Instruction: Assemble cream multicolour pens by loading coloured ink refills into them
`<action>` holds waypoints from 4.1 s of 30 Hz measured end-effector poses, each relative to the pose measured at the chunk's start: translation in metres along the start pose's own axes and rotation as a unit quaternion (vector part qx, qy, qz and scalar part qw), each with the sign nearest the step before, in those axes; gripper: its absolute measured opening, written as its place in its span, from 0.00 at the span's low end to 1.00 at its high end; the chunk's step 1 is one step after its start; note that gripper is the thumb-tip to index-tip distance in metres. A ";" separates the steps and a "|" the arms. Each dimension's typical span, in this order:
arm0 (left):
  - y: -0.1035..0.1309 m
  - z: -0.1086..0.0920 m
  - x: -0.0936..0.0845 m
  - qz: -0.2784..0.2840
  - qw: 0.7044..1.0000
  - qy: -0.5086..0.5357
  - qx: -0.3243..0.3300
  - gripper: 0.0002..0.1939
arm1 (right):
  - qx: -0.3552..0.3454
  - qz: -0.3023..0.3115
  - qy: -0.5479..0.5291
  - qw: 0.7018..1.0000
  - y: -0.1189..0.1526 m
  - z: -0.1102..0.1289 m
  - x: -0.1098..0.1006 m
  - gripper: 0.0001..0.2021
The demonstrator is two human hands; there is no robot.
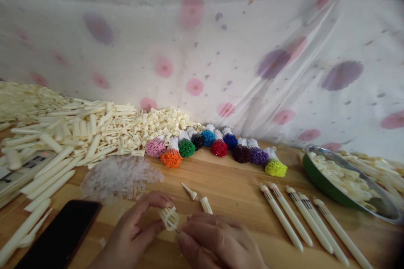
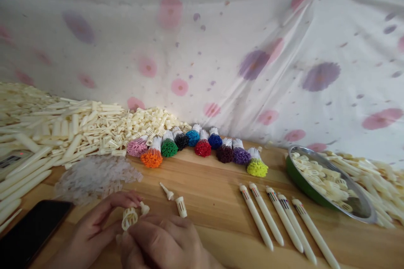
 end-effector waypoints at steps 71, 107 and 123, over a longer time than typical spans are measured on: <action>0.004 0.006 0.021 0.103 0.967 0.191 -0.134 0.08 | 0.007 0.193 -0.098 0.976 -0.023 -0.025 -0.003 0.10; 0.001 -0.009 0.017 0.101 0.984 0.046 -0.139 0.09 | 0.059 0.241 -0.075 0.966 -0.023 -0.027 -0.002 0.08; 0.004 -0.017 0.010 0.044 0.997 -0.035 -0.053 0.12 | 0.087 0.221 -0.049 0.970 -0.017 -0.032 0.001 0.07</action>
Point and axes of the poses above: each hand's wrist, its own y-axis away from the middle knuckle, its own x-axis out of the palm, z = x × y, the point moved 6 cm from there along -y, towards the middle knuckle, and after that the axes turned 11 degrees about z, right-handed, at the moved point
